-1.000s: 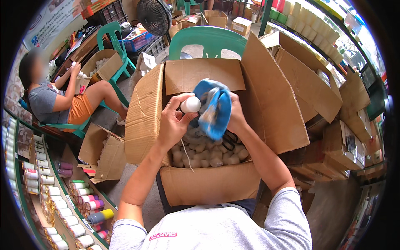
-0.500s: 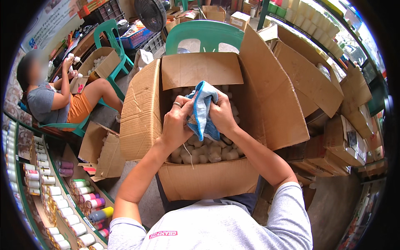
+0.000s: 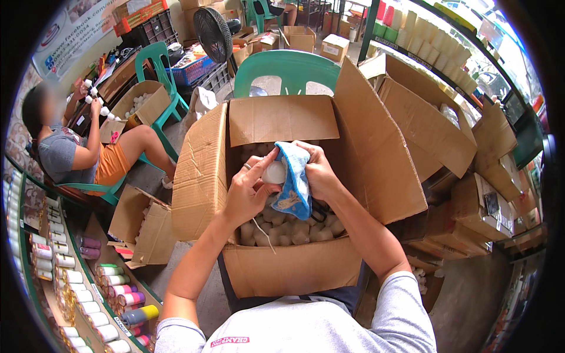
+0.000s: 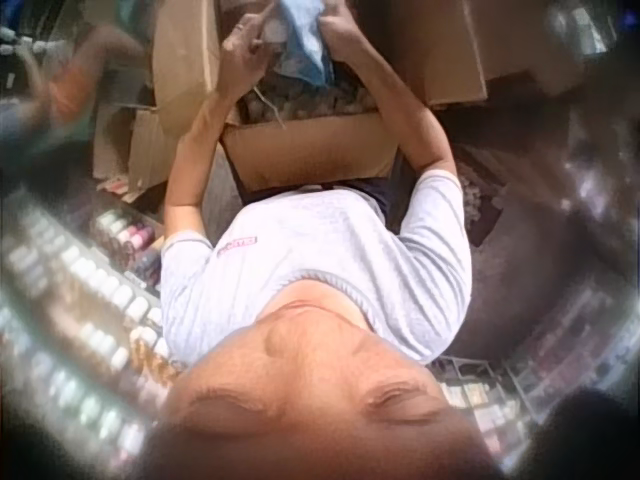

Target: The person picks small white cylindrical objects from a cardboard box, wraps each with a blue patterned cloth, ties it with a string, and trims the excess with scissors. The person repeats this process for several items.

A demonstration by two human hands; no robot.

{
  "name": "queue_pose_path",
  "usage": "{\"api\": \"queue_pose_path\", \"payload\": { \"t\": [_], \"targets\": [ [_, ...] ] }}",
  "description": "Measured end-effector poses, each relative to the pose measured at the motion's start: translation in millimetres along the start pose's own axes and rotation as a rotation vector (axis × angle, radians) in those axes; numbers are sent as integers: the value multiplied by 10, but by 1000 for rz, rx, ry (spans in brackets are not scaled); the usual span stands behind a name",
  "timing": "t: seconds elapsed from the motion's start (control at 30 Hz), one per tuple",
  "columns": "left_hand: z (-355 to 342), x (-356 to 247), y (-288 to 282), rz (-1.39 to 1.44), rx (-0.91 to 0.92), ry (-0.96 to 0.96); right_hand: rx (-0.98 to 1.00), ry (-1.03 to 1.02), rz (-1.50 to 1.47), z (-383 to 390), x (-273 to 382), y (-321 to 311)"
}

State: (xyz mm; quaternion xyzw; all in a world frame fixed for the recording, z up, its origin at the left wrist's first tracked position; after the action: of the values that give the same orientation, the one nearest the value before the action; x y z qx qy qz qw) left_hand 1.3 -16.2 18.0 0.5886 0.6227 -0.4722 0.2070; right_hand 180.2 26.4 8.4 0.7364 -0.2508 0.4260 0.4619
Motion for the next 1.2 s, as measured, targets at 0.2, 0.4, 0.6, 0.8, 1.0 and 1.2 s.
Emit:
{"api": "queue_pose_path", "payload": {
  "t": [0.2,0.4,0.6,0.8,1.0,1.2],
  "targets": [
    [-85,185,-56,303,-52,-58,-245,-247,1159,-75,16,-218],
    [-130,159,-134,598,-167,-230,-93,-86,695,-7,-30,178],
    [-167,213,-64,550,-315,-103,69,310,68,84,-169,414],
    [-189,236,-47,441,-301,-125,53,374,7,77,-255,458],
    [-209,463,-249,784,-651,-290,348,289,386,107,-138,284],
    [-129,570,-313,922,-531,-670,19,119,324,53,88,120]
  ]
}}
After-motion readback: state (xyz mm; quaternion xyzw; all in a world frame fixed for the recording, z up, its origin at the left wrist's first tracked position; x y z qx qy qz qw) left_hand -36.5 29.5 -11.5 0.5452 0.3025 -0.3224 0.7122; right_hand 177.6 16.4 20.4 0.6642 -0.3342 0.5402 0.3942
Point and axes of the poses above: each hand's wrist, its own z-axis away from the middle knuckle, its own y-axis out of the palm, x = y × z, the point moved 1 cm from there along -z, towards the middle knuckle, and after that the axes turned 1 degree about -y, right-handed, at the moved point
